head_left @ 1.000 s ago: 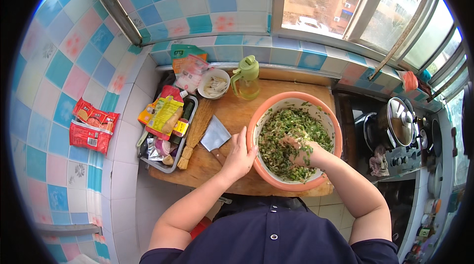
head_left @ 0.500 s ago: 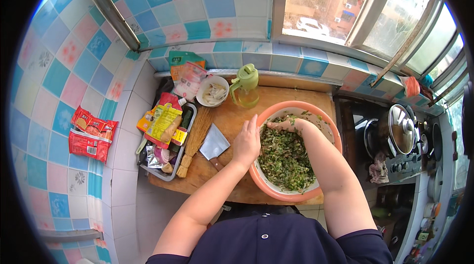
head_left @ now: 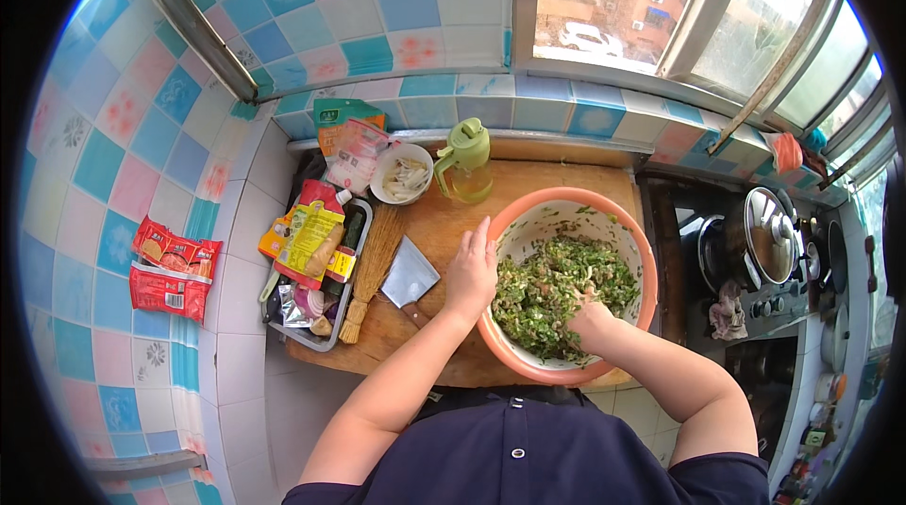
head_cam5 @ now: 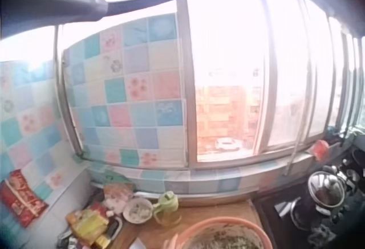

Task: The person pours a liquid from a green pitcher into a large bowl of chopped green vegetables. They then use both hands to toss and mix the vegetables thoroughly with the liquid.

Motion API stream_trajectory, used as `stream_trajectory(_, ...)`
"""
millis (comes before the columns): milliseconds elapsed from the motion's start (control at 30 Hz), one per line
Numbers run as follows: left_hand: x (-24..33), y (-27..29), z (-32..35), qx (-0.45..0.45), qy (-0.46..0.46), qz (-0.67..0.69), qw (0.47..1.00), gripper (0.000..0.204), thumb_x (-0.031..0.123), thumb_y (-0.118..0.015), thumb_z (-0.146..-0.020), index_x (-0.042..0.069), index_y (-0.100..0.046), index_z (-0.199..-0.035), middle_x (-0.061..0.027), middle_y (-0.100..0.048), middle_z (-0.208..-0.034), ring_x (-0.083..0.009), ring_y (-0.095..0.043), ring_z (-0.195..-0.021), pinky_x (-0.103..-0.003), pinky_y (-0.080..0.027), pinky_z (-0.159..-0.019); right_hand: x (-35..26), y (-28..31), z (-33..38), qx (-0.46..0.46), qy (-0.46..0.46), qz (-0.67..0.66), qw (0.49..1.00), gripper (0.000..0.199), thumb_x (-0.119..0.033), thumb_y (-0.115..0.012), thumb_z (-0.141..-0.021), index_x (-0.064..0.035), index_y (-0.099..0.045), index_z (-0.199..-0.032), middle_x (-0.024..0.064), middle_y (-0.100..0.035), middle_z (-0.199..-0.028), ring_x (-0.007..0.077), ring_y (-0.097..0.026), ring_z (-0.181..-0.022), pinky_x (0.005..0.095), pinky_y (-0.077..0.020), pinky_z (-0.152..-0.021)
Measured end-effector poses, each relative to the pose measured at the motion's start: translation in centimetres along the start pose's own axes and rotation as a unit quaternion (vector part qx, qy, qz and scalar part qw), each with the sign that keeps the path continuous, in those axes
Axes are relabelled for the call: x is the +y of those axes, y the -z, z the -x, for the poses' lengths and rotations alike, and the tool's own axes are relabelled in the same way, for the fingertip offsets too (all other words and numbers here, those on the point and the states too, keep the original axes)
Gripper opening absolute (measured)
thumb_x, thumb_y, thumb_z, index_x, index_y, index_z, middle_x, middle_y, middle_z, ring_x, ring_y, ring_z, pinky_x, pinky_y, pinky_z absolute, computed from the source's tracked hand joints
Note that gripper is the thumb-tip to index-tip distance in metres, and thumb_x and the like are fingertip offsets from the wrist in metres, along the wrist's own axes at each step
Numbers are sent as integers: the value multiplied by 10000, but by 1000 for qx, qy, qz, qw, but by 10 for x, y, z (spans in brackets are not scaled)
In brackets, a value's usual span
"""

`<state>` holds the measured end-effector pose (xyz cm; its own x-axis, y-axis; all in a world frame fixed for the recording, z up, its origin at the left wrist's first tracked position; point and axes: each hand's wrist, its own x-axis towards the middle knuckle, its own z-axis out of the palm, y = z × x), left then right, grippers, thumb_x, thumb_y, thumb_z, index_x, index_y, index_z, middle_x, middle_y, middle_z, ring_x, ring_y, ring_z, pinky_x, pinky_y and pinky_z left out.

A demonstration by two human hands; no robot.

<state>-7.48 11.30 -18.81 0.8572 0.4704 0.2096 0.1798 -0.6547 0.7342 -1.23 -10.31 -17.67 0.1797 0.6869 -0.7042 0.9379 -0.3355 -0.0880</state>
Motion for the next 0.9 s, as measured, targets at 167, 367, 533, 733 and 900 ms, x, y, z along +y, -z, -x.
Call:
stream_trajectory(167,-4,-3,0,0,13,51,999,391,170,-442,-946,31,-414,-1311,-181,-546,-1062,-371,-560,-935,-423,-461,-795,6,16,-36,73,-26,40,996,246,-178,-626,-701,-89,-661,-927,112,-639,-947,290,-567,-1005,364,-458,-878)
stream_trajectory(367,-1,-1,40,30,26,135,990,489,92,-460,-934,-33,-264,-1365,-250,-428,-1224,-371,-454,-1114,-413,-383,-940,20,16,-49,214,-76,-85,970,205,-142,-637,-677,-97,-644,-877,118,-627,-957,281,-563,-1002,379,-441,-870)
stream_trajectory(533,-8,31,60,-94,14,108,990,579,169,-523,-917,-36,-227,-1370,-244,-380,-1197,-379,-446,-1110,-410,-373,-963,-9,-5,-5,391,0,-121,912,685,-127,-605,-698,-223,-437,-1356,179,-373,-1403,376,-359,-1274,425,-350,-1029)
stream_trajectory(733,-6,26,-14,-62,-106,-56,991,539,194,-558,-880,-25,-338,-1320,-206,-388,-1193,-376,-425,-1109,-419,-378,-957,-23,11,31,371,-168,-402,820,967,-298,-672,-725,-46,-111,-1470,292,-57,-1491,401,-115,-1392,424,-210,-1101)
stream_trajectory(900,2,5,-18,-64,-70,-7,995,468,116,-515,-888,6,-365,-1318,-179,-425,-1174,-377,-544,-983,-436,-475,-801,39,4,-12,343,-324,-719,510,993,-410,-670,-756,-48,-80,-1467,229,-234,-1445,325,-274,-1318,462,-309,-1035)
